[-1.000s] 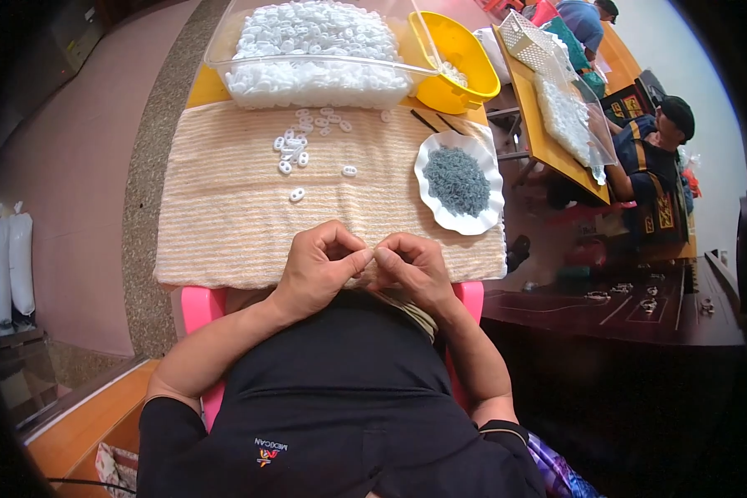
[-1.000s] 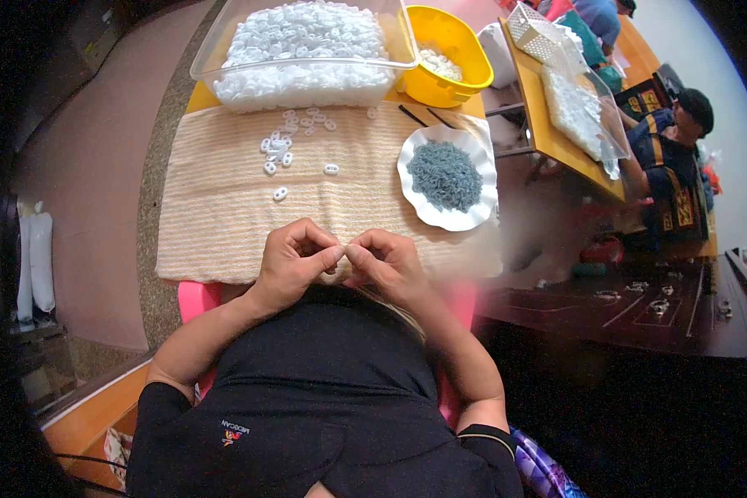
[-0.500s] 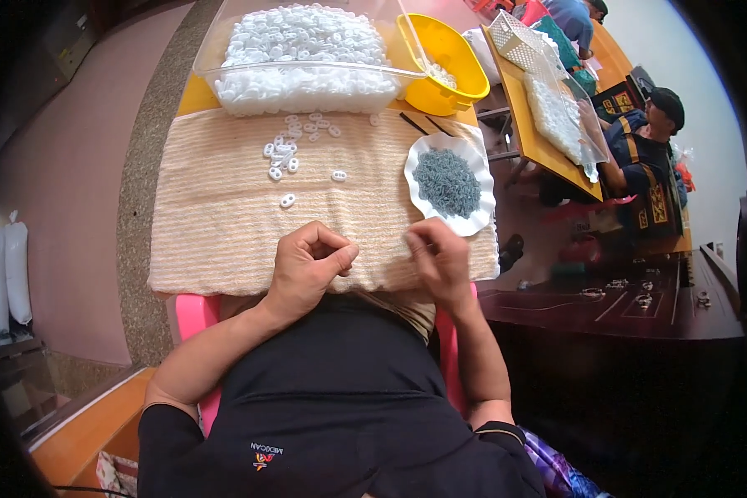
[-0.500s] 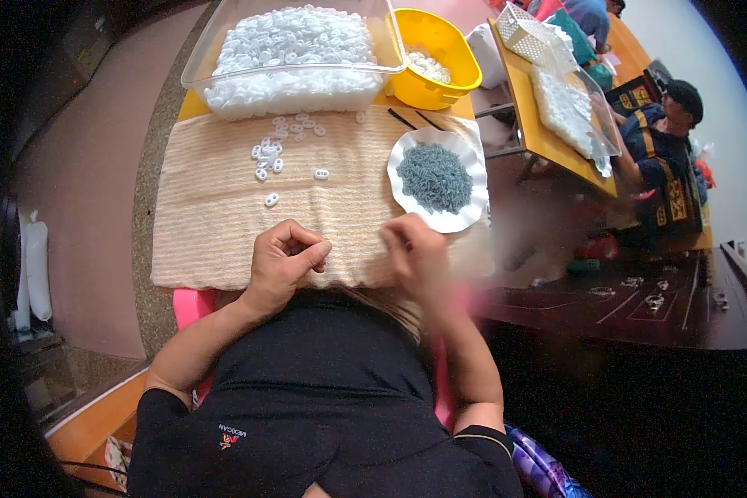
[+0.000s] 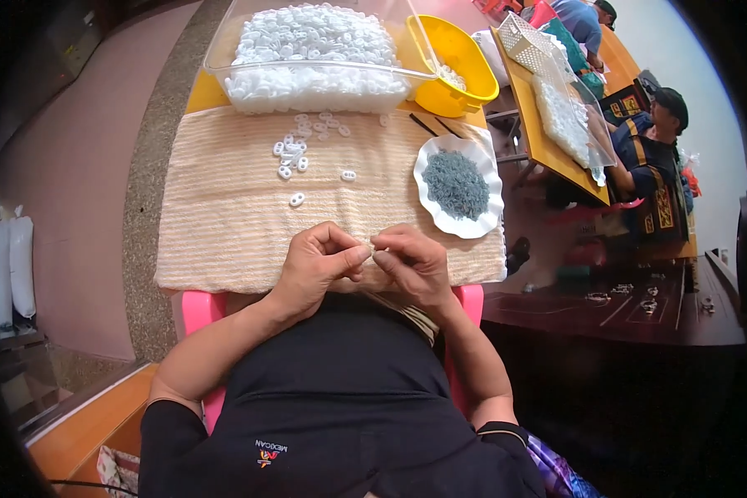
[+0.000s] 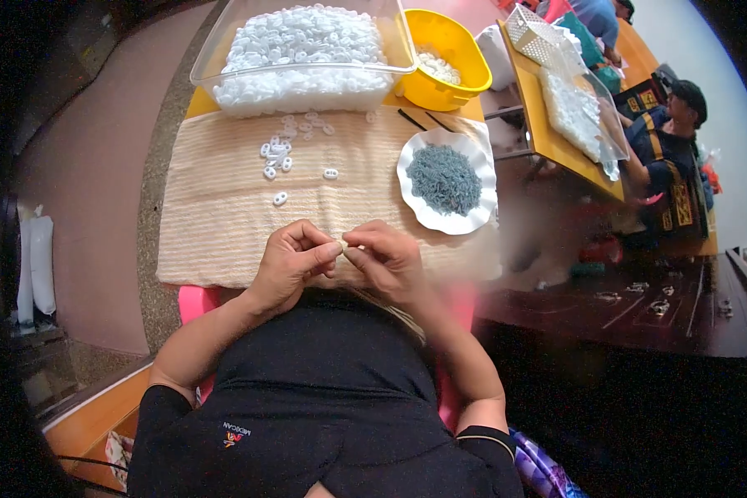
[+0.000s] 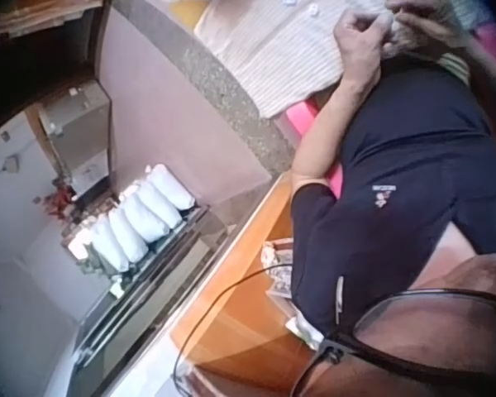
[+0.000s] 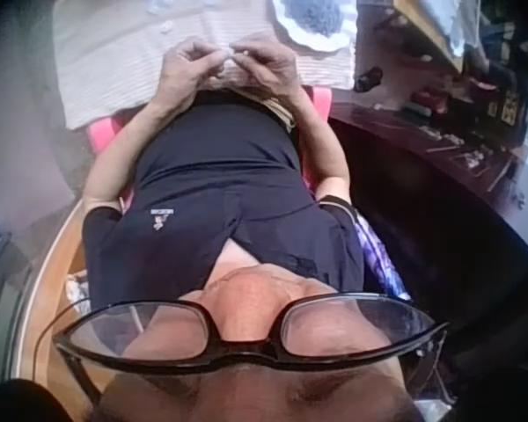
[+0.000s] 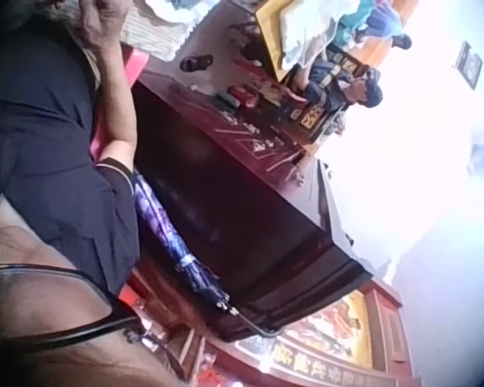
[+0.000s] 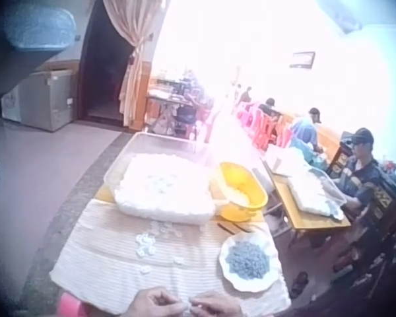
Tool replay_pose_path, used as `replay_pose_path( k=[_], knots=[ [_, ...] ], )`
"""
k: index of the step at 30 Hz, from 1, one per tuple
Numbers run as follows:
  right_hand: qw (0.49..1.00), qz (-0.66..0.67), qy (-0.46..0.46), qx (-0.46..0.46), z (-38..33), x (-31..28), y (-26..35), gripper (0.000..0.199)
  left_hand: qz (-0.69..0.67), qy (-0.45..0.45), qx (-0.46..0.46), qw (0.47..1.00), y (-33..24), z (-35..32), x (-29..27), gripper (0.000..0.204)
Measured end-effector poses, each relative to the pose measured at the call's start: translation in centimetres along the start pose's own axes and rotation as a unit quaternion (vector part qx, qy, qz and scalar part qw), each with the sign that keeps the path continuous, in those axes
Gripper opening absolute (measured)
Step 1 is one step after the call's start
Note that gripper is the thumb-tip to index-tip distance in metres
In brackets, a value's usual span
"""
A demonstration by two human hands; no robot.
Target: Assembling small plastic parts by hand on an industrial production line.
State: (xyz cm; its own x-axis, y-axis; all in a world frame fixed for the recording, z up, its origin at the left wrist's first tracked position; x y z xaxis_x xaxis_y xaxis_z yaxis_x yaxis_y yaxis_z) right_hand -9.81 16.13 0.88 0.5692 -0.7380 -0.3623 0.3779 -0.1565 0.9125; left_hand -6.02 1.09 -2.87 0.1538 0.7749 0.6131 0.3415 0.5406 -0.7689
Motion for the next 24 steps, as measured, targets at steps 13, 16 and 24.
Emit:
replay_pose_path(
  k=[13, 16, 24],
  knots=[
    [0.994, 0.003, -0.001, -0.105, 1.0, 0.0, 9.0, 0.016, -0.102, 0.007, 0.000, 0.995, 0.3, 0.0, -0.3, 0.012],
    [0.948, 0.010, 0.060, -0.313, 1.9, 1.5, 16.9, 0.017, -0.049, -0.005, 0.001, 0.999, 1.2, 0.4, -1.2, 0.012],
    [0.841, 0.011, 0.070, -0.537, 2.3, 2.0, 24.8, 0.038, -0.070, -0.014, 0.004, 0.997, 0.2, 0.1, 0.0, 0.015]
  ],
)
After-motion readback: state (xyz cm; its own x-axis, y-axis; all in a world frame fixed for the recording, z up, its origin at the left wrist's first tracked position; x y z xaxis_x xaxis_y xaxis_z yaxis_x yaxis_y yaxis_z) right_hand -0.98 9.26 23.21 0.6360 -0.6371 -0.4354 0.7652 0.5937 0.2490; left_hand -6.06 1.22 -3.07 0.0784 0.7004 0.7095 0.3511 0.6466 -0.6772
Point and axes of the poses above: each hand's wrist, its own z-axis towards the middle knuckle, its own x-axis out of the palm, y = z × x, the point moved 6 cm from there along z, towards the middle knuckle, and after that the axes turned 11 degrees about y, right-handed, at the moved point
